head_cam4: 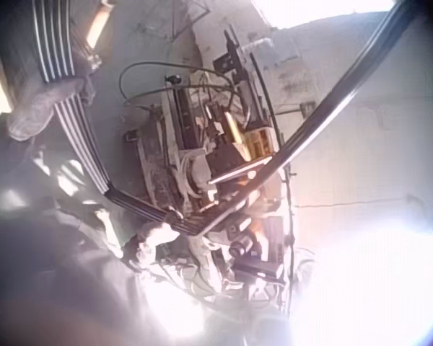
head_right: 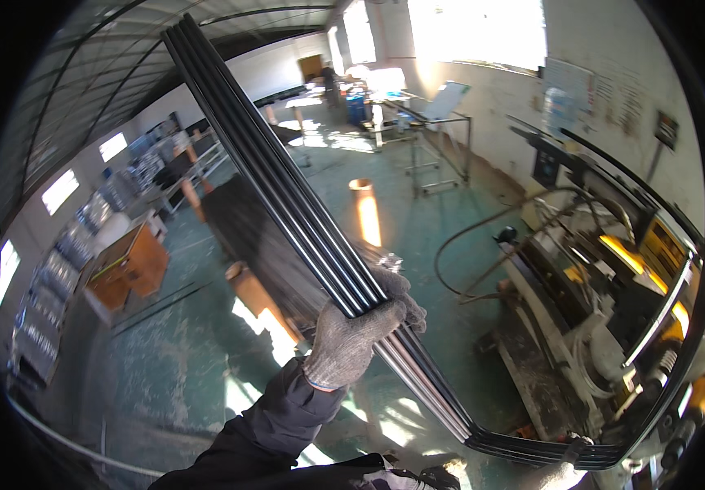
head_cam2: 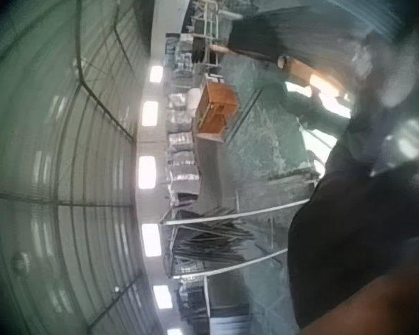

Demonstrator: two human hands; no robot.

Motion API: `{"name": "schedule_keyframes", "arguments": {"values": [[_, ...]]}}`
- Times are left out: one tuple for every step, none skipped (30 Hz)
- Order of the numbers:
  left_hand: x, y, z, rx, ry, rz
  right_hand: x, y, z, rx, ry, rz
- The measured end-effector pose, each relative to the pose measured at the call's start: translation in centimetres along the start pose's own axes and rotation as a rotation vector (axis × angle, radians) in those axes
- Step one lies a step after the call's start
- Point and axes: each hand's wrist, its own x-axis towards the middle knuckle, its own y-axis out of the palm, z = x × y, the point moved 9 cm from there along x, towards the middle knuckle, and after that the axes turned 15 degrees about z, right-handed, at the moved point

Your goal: The person repeatedly picks up bundles of long metal rods from a floor stack and feeds them into a yellow industrial machine. The rods are processed by the machine and then placed back onto the stack. This cycle is repeated continuously throughout the clip.

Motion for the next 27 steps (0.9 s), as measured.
{"name": "schedule_keyframes", "arguments": {"values": [[-3.5, -3.1, -1.4, -0.024, 0.017, -0.100, -1.1, 3.1, 0.0, 0.024, 0.023, 0.069], [-6.0, -4.6, -2.4, -0.017, 0.046, -0.138, -1.3, 5.8, -0.3, 0.047, 0.052, 0.137], [-9.7, -6.8, -4.4, 0.020, 0.078, -0.200, -2.6, 8.6, -0.3, 0.070, 0.079, 0.212], [-13.2, -8.6, -6.0, 0.050, 0.113, -0.269, -3.6, 11.3, -0.5, 0.090, 0.105, 0.285], [-16.8, -10.1, -7.5, 0.070, 0.125, -0.333, -5.1, 13.9, -0.7, 0.109, 0.134, 0.356], [-20.7, -11.3, -9.2, 0.138, 0.152, -0.424, -6.6, 16.5, -0.7, 0.123, 0.168, 0.439], [-25.0, -12.5, -10.4, 0.135, 0.170, -0.544, -8.7, 18.9, -0.8, 0.137, 0.214, 0.514], [-29.1, -12.5, -12.1, 0.190, 0.221, -0.651, -10.4, 21.5, -0.5, 0.143, 0.227, 0.602], [-33.3, -12.5, -13.9, 0.250, 0.259, -0.756, -12.7, 24.3, 0.1, 0.169, 0.224, 0.703], [-37.2, -12.0, -16.0, 0.389, 0.237, -0.822, -15.3, 27.3, 0.7, 0.206, 0.224, 0.793], [-41.1, -12.4, -16.7, 0.250, 0.245, -0.970, -18.1, 29.6, 1.2, 0.243, 0.229, 0.868], [-44.9, -12.1, -18.2, 0.260, 0.242, -1.071, -21.4, 31.3, 1.9, 0.279, 0.238, 0.922], [-48.4, -11.7, -20.1, 0.266, 0.255, -1.142, -24.7, 32.5, 2.8, 0.311, 0.246, 0.967], [-51.8, -11.3, -21.6, 0.296, 0.247, -1.254, -27.5, 33.6, 3.8, 0.336, 0.245, 1.012], [-55.0, -11.2, -22.9, 0.237, 0.276, -1.325, -30.2, 34.8, 5.2, 0.361, 0.230, 1.061], [-58.1, -10.7, -24.4, 0.248, 0.340, -1.383, -32.8, 36.2, 6.8, 0.390, 0.208, 1.110], [-61.2, -10.5, -25.6, 0.236, 0.370, -1.477, -35.6, 37.5, 8.6, 0.402, 0.190, 1.166], [-63.8, -10.0, -26.9, 0.219, 0.489, -1.489, -38.4, 38.6, 10.4, 0.414, 0.172, 1.222], [-66.6, -10.0, -28.4, 0.249, 0.538, -1.545, -41.5, 39.7, 12.4, 0.426, 0.154, 1.277], [-69.1, -10.0, -30.4, 0.333, 0.564, -1.540, -44.7, 40.9, 14.4, 0.433, 0.149, 1.323], [-71.7, -10.1, -32.3, 0.407, 0.562, -1.567, -48.0, 42.1, 16.2, 0.425, 0.183, 1.367], [-74.3, -10.4, -33.9, 0.405, 0.627, -1.561, -51.1, 43.3, 19.6, 0.472, 0.052, 1.424], [-77.1, -11.0, -35.4, 0.388, 0.678, -1.582, -54.4, 44.4, 22.1, 0.449, 0.026, 1.448], [-79.7, -11.7, -37.1, 0.382, 0.746, -1.576, -57.9, 45.4, 25.4, 0.538, -0.047, 1.482], [-82.6, -12.3, -38.7, 0.371, 0.772, -1.579, -61.3, 46.5, 27.8, 0.544, -0.002, 1.472], [-85.5, -13.1, -41.5, 0.385, 0.819, -1.545, -65.5, 47.3, 32.0, 0.627, -0.087, 1.536], [-88.3, -13.5, -44.5, 0.418, 0.863, -1.485, -69.0, 48.2, 35.4, 0.436, -0.158, 1.520]]}}
